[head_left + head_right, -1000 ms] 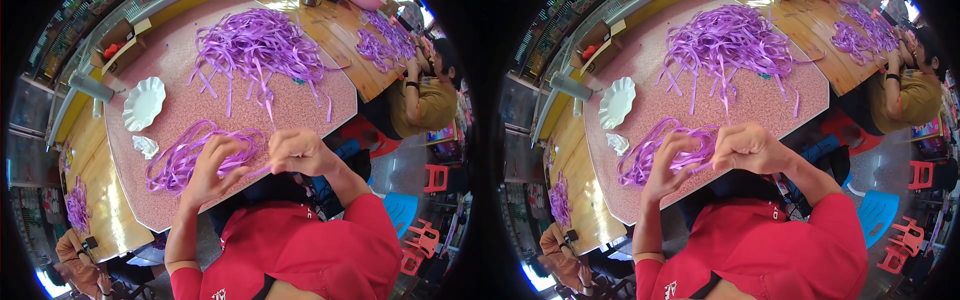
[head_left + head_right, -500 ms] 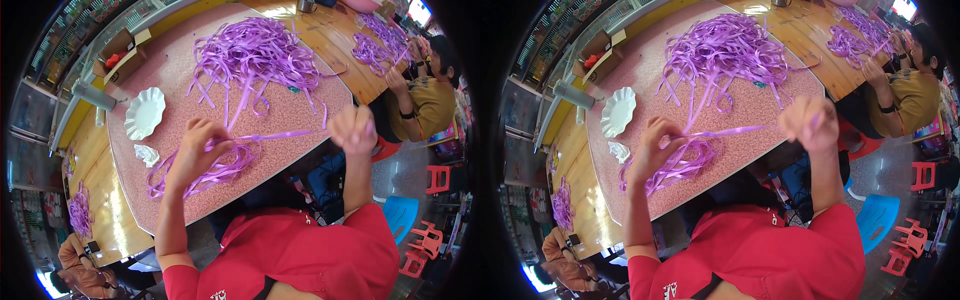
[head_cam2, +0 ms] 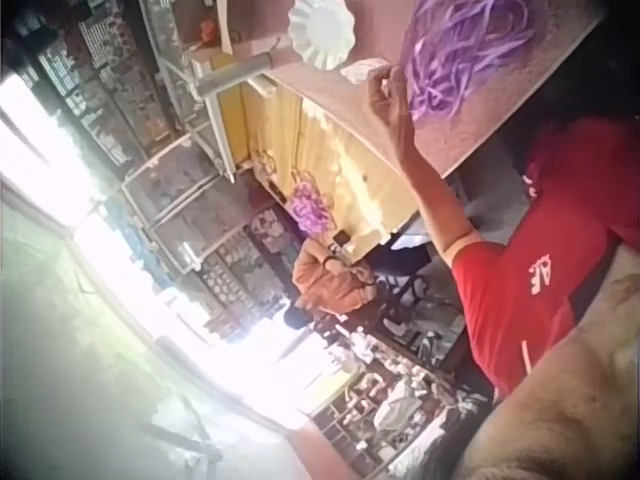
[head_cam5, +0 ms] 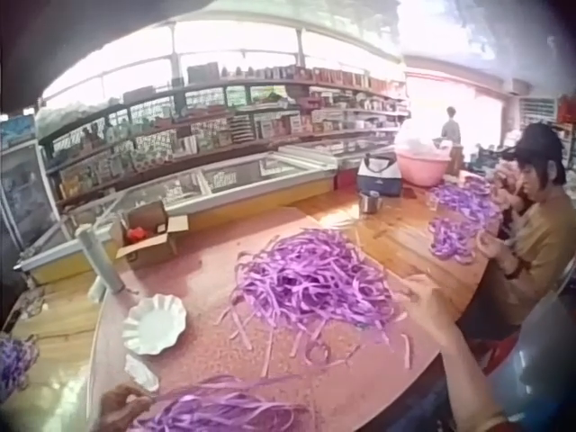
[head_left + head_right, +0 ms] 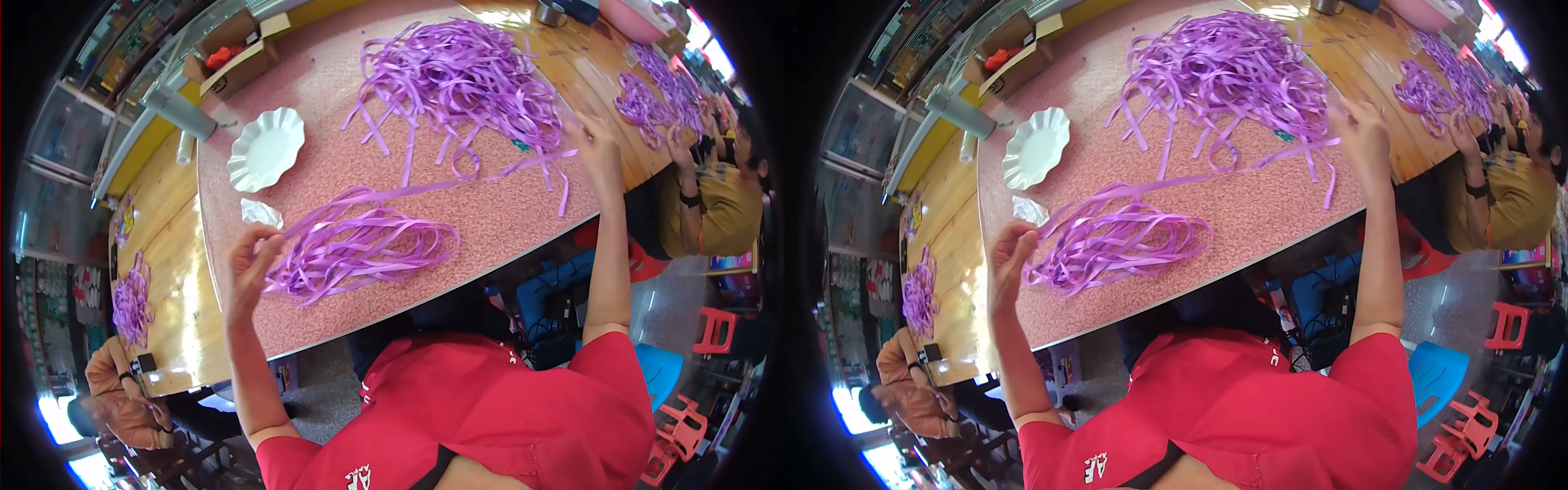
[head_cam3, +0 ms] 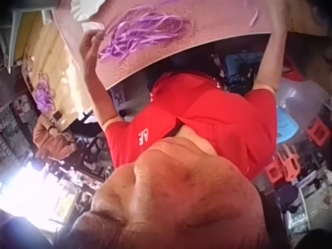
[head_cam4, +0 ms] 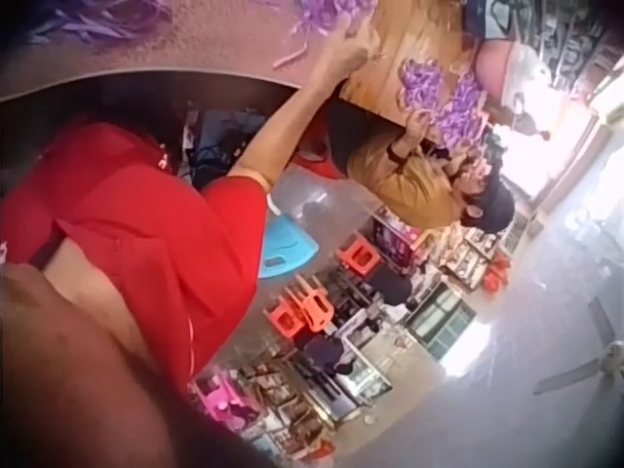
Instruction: Untangling and sorting purple plastic ribbons on a table.
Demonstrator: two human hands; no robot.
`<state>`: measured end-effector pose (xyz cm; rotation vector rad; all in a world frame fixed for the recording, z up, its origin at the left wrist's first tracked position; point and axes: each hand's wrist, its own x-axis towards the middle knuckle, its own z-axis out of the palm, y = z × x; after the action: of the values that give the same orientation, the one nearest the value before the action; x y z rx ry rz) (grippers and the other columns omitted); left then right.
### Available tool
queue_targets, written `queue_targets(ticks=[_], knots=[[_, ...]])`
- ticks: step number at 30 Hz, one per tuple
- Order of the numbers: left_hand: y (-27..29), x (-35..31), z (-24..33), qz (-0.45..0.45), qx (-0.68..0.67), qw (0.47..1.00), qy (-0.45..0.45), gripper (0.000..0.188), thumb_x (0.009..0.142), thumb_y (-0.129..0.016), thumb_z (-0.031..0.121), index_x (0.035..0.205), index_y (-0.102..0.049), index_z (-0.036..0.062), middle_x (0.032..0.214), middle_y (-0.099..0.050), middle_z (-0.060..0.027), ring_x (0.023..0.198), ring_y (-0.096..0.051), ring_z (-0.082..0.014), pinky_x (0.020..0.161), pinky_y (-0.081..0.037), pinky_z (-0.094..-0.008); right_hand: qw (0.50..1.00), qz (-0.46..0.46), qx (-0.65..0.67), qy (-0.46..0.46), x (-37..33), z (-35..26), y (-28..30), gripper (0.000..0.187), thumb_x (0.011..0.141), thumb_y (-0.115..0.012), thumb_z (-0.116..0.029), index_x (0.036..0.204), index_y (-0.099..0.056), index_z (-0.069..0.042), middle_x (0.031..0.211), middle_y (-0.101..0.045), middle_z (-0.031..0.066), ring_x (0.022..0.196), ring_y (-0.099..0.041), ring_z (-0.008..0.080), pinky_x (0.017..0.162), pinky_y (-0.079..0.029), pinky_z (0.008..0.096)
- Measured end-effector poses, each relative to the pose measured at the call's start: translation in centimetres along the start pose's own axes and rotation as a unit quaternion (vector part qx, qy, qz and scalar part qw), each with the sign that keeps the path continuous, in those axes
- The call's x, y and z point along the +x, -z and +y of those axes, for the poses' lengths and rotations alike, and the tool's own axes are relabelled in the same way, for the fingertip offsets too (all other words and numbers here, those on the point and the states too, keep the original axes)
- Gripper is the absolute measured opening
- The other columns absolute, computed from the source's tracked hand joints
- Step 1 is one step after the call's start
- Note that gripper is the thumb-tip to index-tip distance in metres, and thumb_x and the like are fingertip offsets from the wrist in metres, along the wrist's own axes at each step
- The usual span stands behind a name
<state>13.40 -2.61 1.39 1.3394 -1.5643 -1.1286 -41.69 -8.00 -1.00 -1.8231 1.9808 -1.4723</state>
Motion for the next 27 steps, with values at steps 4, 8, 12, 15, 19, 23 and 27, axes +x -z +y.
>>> queue_targets(ticks=[4, 8, 12, 15, 19, 23, 27], knots=[[-5.4, 0.2, 1.6, -0.055, -0.005, 0.998, -0.034, 0.014, 0.095, -0.066, 0.015, 0.099, -0.068, 0.0013, 0.087, -0.063, 0.0021, 0.081, -0.055, -0.0056, 0.071, -0.045, -0.0221, 0.976, -0.134, 0.017, 0.170, -3.2, -11.6, -4.8, 0.042, 0.088, -0.069, -0.016, 0.126, -0.061, 0.001, 0.133, -0.058, 0.0179, 0.127, -0.052, 0.0303, 0.108, -0.039, 0.0399], [-9.1, 0.5, 4.5, -0.099, -0.082, 0.992, 0.002, 0.017, 0.095, -0.066, 0.017, 0.098, -0.068, 0.0003, 0.085, -0.065, 0.0002, 0.081, -0.057, -0.0057, 0.071, -0.046, -0.0224, 0.891, -0.273, 0.262, 0.251, -8.3, -20.3, -8.7, 0.042, 0.083, -0.075, -0.009, 0.123, -0.065, -0.004, 0.122, -0.064, 0.0152, 0.116, -0.060, 0.0248, 0.097, -0.047, 0.0354], [-8.8, 0.5, 4.3, -0.076, -0.113, 0.990, 0.020, 0.019, 0.094, -0.067, 0.018, 0.097, -0.068, -0.0007, 0.084, -0.065, 0.0004, 0.078, -0.057, -0.0056, 0.069, -0.046, -0.0215, 0.867, -0.344, 0.321, 0.166, -9.2, -20.7, -10.7, 0.034, 0.082, -0.075, -0.006, 0.116, -0.069, -0.004, 0.099, -0.067, 0.0107, 0.092, -0.065, 0.0196, 0.080, -0.052, 0.0308], [-7.9, 0.2, 3.7, -0.052, -0.133, 0.989, 0.026, 0.025, 0.096, -0.067, 0.025, 0.096, -0.065, 0.0004, 0.080, -0.062, 0.0014, 0.074, -0.056, -0.0052, 0.068, -0.046, -0.0210, 0.884, -0.310, 0.282, 0.208, -8.6, -20.4, -10.9, 0.027, 0.082, -0.074, -0.002, 0.109, -0.071, -0.004, 0.082, -0.062, 0.0060, 0.075, -0.062, 0.0152, 0.066, -0.049, 0.0274], [-8.4, -0.6, 3.2, -0.053, -0.181, 0.982, -0.003, 0.022, 0.097, -0.064, 0.024, 0.093, -0.062, 0.0018, 0.080, -0.062, -0.0009, 0.072, -0.055, -0.0060, 0.066, -0.044, -0.0206, 0.886, -0.317, 0.264, 0.210, -8.5, -20.6, -11.0, 0.022, 0.084, -0.073, -0.003, 0.106, -0.072, -0.003, 0.081, -0.060, 0.0046, 0.074, -0.060, 0.0133, 0.064, -0.047, 0.0256], [-8.6, -0.6, 2.7, -0.063, -0.155, 0.986, -0.004, 0.023, 0.098, -0.062, 0.023, 0.095, -0.061, 0.0011, 0.080, -0.061, 0.0005, 0.076, -0.056, -0.0060, 0.068, -0.045, -0.0221, 0.816, -0.416, 0.401, -0.003, -9.6, -22.1, -11.1, 0.017, 0.087, -0.071, -0.005, 0.104, -0.071, -0.001, 0.083, -0.062, 0.0033, 0.075, -0.058, 0.0100, 0.064, -0.046, 0.0249], [-8.4, -0.5, 3.3, -0.067, -0.080, 0.995, 0.004, 0.023, 0.100, -0.060, 0.023, 0.094, -0.060, 0.0006, 0.077, -0.061, -0.0004, 0.075, -0.056, -0.0062, 0.068, -0.045, -0.0221, 0.834, -0.400, 0.377, 0.058, -9.9, -21.1, -12.0, 0.012, 0.088, -0.070, -0.004, 0.099, -0.070, 0.000, 0.084, -0.062, 0.0033, 0.077, -0.058, 0.0081, 0.063, -0.046, 0.0235]])
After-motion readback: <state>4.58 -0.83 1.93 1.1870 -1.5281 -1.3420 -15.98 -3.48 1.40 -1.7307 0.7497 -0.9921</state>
